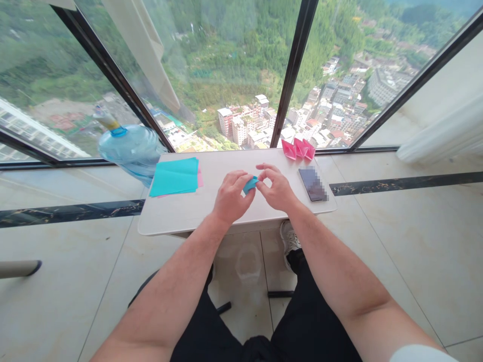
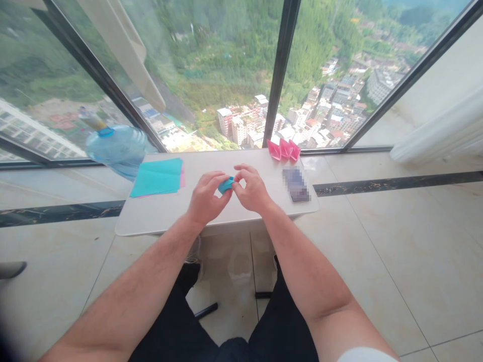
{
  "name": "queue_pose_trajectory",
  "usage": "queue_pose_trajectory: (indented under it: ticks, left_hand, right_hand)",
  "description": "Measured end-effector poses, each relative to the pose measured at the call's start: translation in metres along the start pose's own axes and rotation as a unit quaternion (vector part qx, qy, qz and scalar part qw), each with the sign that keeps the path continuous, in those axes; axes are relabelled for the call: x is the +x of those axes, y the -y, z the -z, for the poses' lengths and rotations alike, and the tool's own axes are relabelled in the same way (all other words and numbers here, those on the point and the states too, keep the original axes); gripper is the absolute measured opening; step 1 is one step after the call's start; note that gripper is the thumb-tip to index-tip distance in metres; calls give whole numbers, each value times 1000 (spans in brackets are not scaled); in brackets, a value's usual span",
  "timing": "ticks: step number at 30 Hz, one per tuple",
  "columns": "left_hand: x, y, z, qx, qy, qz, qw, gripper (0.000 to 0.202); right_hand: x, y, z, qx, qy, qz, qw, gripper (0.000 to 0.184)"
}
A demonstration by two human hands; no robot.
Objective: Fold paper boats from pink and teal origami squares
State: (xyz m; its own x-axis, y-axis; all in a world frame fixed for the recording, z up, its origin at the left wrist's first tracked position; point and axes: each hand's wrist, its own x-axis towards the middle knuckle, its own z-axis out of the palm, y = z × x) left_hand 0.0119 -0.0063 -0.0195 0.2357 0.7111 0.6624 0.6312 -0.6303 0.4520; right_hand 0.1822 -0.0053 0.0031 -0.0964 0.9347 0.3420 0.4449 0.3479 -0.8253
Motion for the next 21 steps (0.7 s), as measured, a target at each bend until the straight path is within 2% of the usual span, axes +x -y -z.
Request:
queue_pose_trajectory:
  ticks: [3, 5, 8, 11, 14, 21]
  left_hand:
    - [1, -4, 1, -28, 6, 37, 999, 24]
    - [2, -7, 2, -77, 2, 101, 992, 25]
    - [5, -9, 3, -183, 6, 240, 953, 27]
    - [7, -8, 2, -276, 18, 323, 905, 29]
    - [7, -5, 0, -319, 29, 338, 885, 32]
    - [8, -6, 3, -337, 75, 323, 881, 33]
  right_hand:
    - [-1, 0, -2, 40, -5, -19, 999, 6]
    - [-1, -1, -4, 97, -10, -48, 994, 14]
    - [1, -4, -6, 162, 3, -100, 982, 41]
    - [2, -6, -7, 180, 32, -133, 974, 42]
    - [1, -6, -8, 194, 31, -133, 971, 36]
    - [0, -7, -8, 205, 18, -130, 970, 28]
